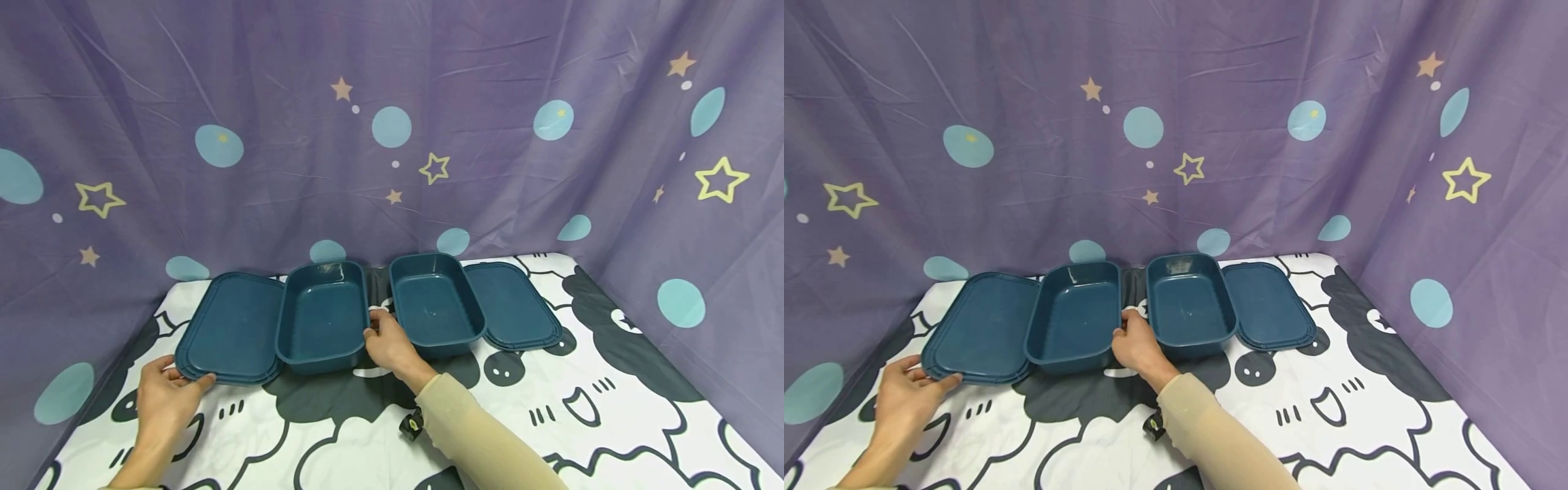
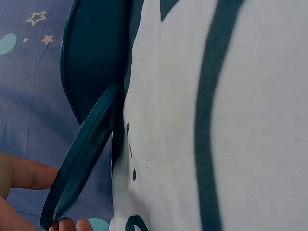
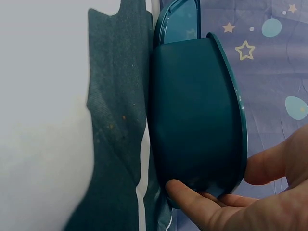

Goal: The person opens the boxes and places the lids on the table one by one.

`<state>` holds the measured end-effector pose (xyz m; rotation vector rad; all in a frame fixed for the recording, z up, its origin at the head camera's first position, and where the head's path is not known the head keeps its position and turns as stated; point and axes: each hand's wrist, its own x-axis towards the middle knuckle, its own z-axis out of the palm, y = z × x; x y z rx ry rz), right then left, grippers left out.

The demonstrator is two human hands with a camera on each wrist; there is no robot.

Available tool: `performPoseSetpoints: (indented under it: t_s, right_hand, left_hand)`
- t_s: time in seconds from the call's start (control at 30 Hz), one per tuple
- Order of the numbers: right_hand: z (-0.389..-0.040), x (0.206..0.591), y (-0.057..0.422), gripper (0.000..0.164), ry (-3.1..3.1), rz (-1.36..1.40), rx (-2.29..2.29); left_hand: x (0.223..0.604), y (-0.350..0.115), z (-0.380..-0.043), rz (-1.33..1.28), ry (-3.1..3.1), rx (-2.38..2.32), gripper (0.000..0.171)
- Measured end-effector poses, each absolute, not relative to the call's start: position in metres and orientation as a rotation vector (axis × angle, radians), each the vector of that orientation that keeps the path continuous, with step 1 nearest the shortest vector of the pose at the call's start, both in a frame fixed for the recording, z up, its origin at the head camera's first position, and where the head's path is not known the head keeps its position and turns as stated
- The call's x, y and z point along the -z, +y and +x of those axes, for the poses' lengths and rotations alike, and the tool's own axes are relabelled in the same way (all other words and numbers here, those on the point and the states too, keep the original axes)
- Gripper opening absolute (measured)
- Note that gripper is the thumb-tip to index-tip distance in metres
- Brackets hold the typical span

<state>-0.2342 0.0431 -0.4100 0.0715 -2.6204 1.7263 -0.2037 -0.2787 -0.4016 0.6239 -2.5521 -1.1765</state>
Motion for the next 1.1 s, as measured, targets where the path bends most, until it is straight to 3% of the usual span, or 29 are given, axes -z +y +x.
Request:
performPoseSetpoints:
  t_s: [1.1]
  right_hand:
    - [-0.2339,0.4103,0.0427,0.037,-2.628,0.071,-1.718]
  left_hand:
    - [0.4118,-0.2874,-0.2094,0.793,-2.648,1.195,0.087]
